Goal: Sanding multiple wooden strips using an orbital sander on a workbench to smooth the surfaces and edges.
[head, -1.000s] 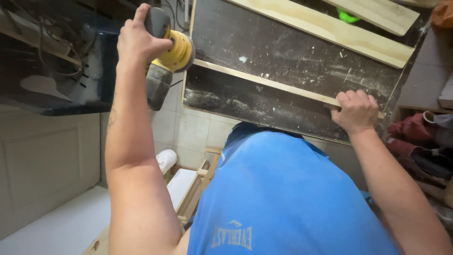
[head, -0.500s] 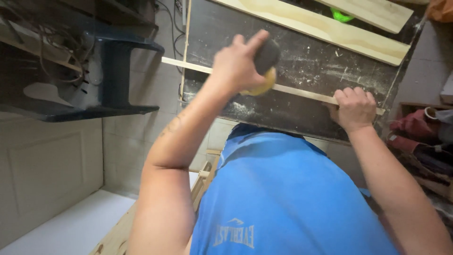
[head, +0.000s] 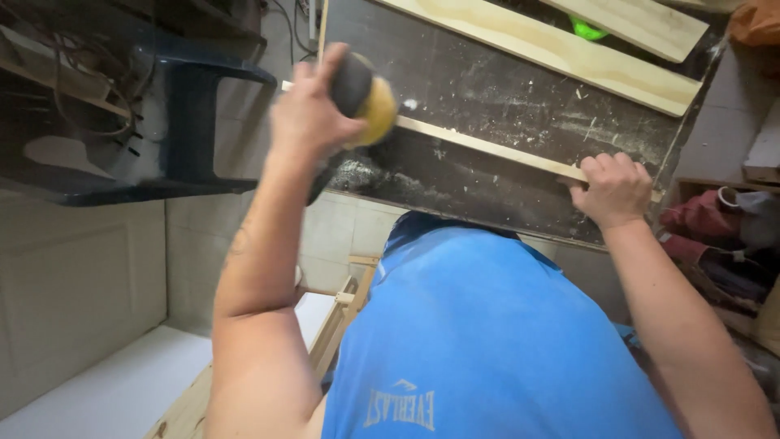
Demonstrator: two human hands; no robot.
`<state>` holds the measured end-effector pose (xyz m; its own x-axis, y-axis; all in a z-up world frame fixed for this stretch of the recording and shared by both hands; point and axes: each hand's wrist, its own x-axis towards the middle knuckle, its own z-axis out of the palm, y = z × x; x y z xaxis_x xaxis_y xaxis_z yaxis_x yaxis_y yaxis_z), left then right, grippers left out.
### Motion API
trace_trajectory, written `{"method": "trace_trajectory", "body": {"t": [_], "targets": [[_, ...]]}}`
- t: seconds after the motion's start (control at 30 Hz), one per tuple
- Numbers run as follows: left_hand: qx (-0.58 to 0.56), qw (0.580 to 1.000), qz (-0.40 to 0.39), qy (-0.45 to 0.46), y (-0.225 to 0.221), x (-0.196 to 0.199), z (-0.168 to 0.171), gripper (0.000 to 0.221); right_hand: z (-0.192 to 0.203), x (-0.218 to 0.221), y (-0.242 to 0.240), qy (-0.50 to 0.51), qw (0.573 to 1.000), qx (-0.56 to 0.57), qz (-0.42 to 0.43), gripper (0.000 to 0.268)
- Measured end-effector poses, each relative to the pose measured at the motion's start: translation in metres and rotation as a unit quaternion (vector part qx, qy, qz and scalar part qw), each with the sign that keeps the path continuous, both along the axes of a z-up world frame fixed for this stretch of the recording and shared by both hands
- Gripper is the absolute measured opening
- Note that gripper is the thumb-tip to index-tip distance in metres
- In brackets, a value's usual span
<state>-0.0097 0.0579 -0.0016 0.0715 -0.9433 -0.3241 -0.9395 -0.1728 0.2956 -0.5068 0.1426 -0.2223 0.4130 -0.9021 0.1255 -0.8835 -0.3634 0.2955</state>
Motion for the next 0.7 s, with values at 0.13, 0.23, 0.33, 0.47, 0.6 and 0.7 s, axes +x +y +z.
{"method": "trace_trajectory", "body": {"t": [0.13, 0.23, 0.33, 0.47, 0.6, 0.7], "targets": [[-0.051, 0.996, 0.072, -0.017, 0.001, 0.054, 0.004, 0.086, -0.002, 0.0, -0.001, 0.001, 1.0, 0.008, -0.008, 0.044], [-0.134, 0.989, 0.05, -0.029, 0.015, 0.094, -0.014, 0.083, 0.031, 0.033, -0.011, 0.022, 0.976, 0.207, -0.071, 0.049], [-0.187, 0.978, 0.077, -0.044, 0.036, 0.11, -0.032, 0.092, 0.078, 0.119, -0.041, -0.044, 0.978, 0.203, -0.016, 0.069], [-0.222, 0.97, 0.094, 0.012, 0.082, 0.113, -0.026, 0.088, 0.067, 0.223, -0.071, -0.087, 0.963, 0.251, 0.043, 0.066], [-0.341, 0.922, 0.156, 0.099, 0.128, 0.124, -0.02, 0.101, 0.017, 0.251, -0.086, -0.183, 0.961, 0.199, 0.048, 0.018], [-0.361, 0.913, 0.154, 0.112, 0.15, 0.133, -0.005, 0.097, 0.107, 0.232, -0.112, -0.288, 0.937, 0.197, 0.011, 0.02]]}}
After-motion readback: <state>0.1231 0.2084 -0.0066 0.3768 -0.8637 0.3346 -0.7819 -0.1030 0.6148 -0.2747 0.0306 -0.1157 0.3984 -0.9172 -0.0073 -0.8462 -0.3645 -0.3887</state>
